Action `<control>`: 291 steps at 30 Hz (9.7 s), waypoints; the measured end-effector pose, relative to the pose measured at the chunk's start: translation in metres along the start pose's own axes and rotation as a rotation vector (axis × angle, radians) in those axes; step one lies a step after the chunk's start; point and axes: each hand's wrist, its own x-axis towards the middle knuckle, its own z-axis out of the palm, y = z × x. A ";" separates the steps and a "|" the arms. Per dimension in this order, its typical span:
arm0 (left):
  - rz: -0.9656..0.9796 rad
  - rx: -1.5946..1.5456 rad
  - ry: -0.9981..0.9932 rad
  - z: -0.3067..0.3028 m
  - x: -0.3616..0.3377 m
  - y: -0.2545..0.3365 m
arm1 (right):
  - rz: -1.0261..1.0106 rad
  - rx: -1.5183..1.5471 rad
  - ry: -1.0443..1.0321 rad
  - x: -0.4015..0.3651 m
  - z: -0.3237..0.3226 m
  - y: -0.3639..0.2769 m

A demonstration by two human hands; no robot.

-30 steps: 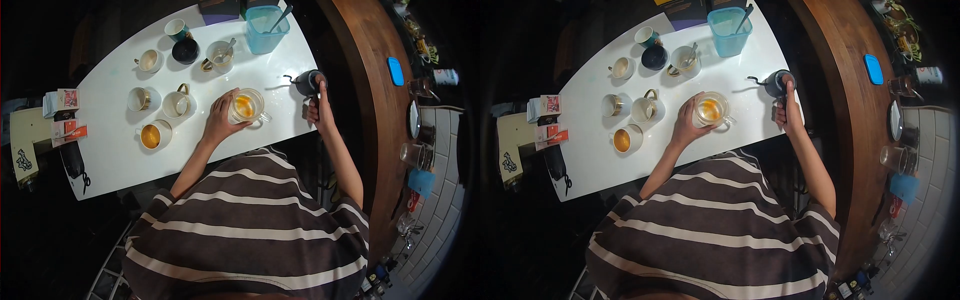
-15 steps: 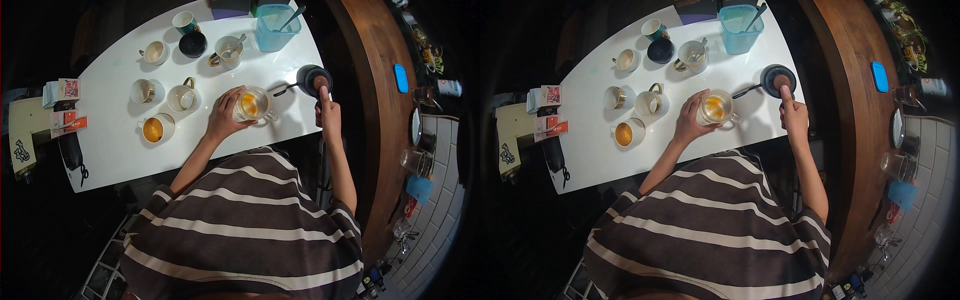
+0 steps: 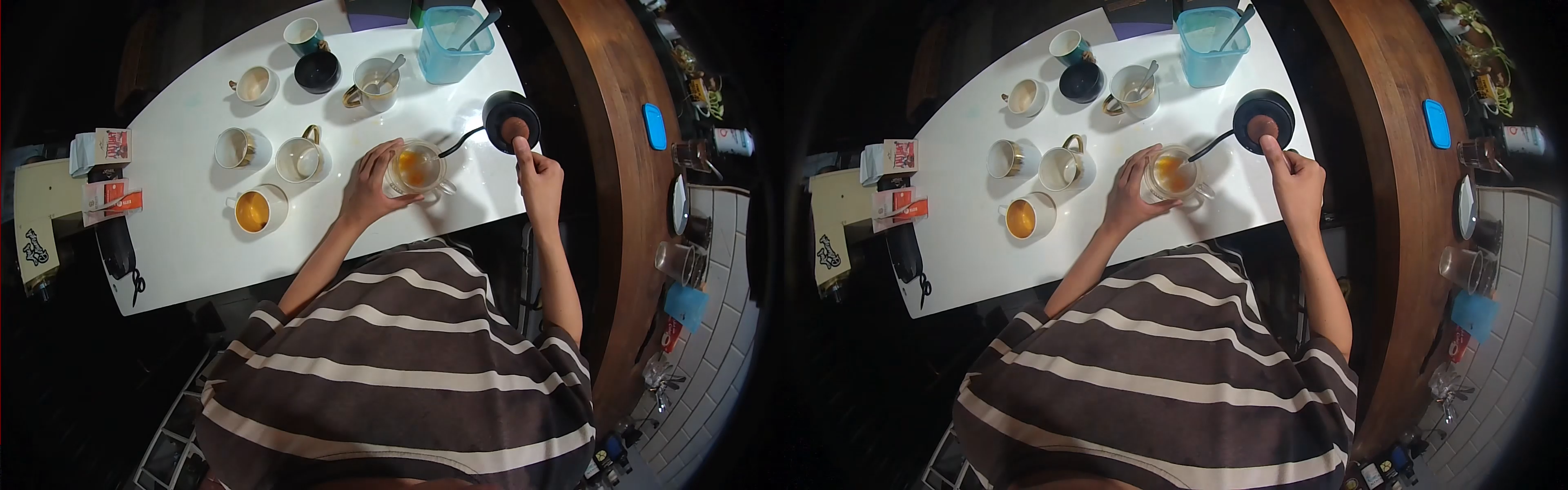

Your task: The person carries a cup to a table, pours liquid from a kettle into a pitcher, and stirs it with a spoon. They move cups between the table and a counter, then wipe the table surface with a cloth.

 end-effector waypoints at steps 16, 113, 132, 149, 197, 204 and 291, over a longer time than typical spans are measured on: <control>-0.035 0.006 -0.009 0.000 -0.002 -0.003 | -0.132 -0.054 0.089 -0.007 0.000 -0.021; 0.013 -0.193 0.088 0.006 0.000 -0.007 | -0.682 -0.316 0.017 -0.039 -0.006 -0.074; -0.068 -0.193 0.050 0.005 -0.002 -0.006 | -0.741 -0.325 0.036 -0.031 0.001 -0.083; -0.082 -0.198 0.048 0.005 -0.003 -0.005 | -0.711 -0.346 0.027 -0.031 0.003 -0.081; -0.009 -0.020 0.032 -0.002 0.002 0.000 | -0.302 -0.193 0.073 -0.044 0.029 -0.029; -0.027 -0.017 0.025 0.000 0.000 -0.003 | -0.476 -0.251 0.146 -0.049 0.031 -0.027; -0.059 -0.037 0.193 -0.027 -0.033 -0.005 | -0.495 -0.418 -0.158 0.099 0.160 -0.099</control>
